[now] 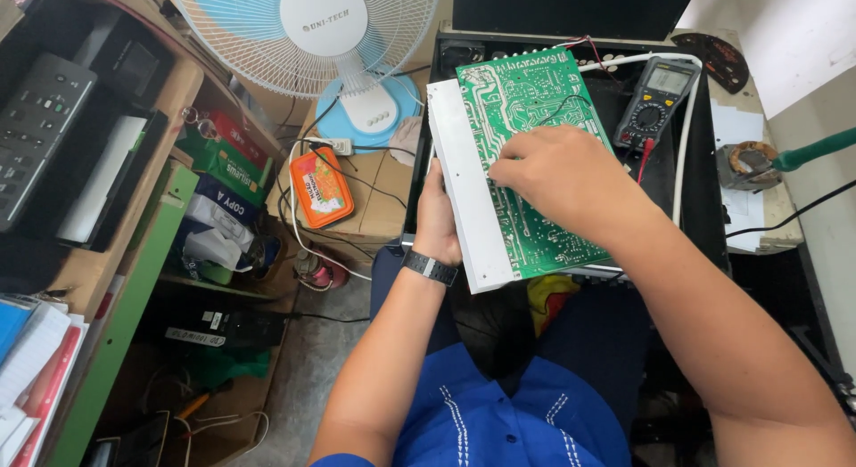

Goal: The person holds a green circuit board and touches various points on its surface with their fingers. They then open a small orange box containing wires and tools, select a pair of metal probes, and use them to touch specific points on the circuit board.

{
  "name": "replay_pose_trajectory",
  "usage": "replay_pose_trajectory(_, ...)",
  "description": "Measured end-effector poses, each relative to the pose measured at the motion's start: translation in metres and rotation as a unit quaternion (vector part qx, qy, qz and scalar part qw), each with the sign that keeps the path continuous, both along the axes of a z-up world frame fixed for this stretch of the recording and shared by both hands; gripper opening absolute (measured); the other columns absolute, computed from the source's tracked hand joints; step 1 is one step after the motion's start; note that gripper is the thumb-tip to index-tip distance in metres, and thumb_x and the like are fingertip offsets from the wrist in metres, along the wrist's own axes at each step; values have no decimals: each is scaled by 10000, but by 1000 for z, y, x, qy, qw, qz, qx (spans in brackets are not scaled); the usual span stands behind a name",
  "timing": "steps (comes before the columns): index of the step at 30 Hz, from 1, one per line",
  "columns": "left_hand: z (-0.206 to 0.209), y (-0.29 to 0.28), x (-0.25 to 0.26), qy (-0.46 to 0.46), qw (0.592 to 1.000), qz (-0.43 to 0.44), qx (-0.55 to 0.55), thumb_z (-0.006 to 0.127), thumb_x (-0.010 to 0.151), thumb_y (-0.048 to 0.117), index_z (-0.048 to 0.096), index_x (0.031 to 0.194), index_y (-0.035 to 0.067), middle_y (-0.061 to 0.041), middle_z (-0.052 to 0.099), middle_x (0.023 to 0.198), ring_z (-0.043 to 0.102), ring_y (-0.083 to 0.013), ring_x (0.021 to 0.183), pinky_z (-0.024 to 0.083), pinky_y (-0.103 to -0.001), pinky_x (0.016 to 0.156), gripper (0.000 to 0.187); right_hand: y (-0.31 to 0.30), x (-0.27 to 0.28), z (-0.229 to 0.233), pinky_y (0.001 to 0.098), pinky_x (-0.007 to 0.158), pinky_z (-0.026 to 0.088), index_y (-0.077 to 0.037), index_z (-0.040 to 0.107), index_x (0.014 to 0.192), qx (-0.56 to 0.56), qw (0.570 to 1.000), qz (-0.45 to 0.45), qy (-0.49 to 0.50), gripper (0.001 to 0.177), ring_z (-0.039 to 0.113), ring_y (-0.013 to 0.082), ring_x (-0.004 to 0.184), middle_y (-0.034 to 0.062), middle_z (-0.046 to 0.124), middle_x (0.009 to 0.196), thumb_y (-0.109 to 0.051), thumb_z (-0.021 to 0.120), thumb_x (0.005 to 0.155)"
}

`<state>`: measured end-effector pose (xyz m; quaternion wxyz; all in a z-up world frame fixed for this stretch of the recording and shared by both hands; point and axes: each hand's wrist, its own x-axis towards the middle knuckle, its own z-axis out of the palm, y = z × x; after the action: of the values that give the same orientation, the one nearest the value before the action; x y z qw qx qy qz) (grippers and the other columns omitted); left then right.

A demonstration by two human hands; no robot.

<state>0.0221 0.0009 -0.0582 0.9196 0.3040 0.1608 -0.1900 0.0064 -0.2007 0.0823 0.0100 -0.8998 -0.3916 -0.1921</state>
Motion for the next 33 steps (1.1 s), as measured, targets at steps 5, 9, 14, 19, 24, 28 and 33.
replay_pose_trajectory(5,-31,3,11,2,1000,1,0,478,1198,717,671,1604,176,-192,690,1601,744,-306,1376,709,-410,1029,703,0,1,-4,433,1010,662,-282,833,1071,-5,1000,1,-17,106,838,289,1207,-11,821,1121,-255,773,1154)
replay_pose_trajectory(9,-34,5,13,10,1000,4,-6,496,1191,718,677,1600,184,-191,694,1597,744,-304,1374,709,-416,1036,696,0,1,-3,425,1011,663,-278,839,1069,-1,1000,4,-8,112,840,285,1209,-14,825,1116,-269,771,1158)
replay_pose_trajectory(14,-26,3,11,13,1000,1,-10,498,1186,722,677,1596,182,-199,688,1603,743,-315,1376,706,-421,1042,701,1,-1,2,430,1004,667,-272,838,1053,2,1000,0,-5,122,839,292,1212,-16,825,1109,-266,774,1156)
replay_pose_trajectory(19,-8,-1,4,12,1000,1,-14,500,1185,719,684,1593,171,-195,704,1577,746,-308,1371,702,-423,1046,707,0,-1,7,424,999,669,-277,841,1035,8,1000,1,1,131,838,284,1209,-26,821,1096,-268,783,1152)
replay_pose_trajectory(24,-34,2,12,12,1000,2,-18,513,1181,719,698,1570,168,-202,718,1551,763,-311,1342,714,-431,1028,699,1,1,5,418,987,672,-297,829,1019,14,1000,3,-2,143,832,276,1204,-37,806,1094,-261,782,1149)
replay_pose_trajectory(28,-10,0,1,13,1000,10,-14,514,1189,701,691,1586,156,-195,722,1540,765,-308,1337,714,-428,1016,697,1,0,10,413,1005,670,-287,842,1024,23,1000,9,11,123,831,275,1196,-33,813,1093,-258,796,1135)
replay_pose_trajectory(33,3,-4,-5,7,1000,-5,-18,496,1183,724,681,1602,161,-202,707,1563,745,-310,1370,700,-447,1044,726,1,-4,18,425,992,682,-247,849,1020,46,998,20,31,131,834,298,1169,-3,819,1079,-285,805,1136)
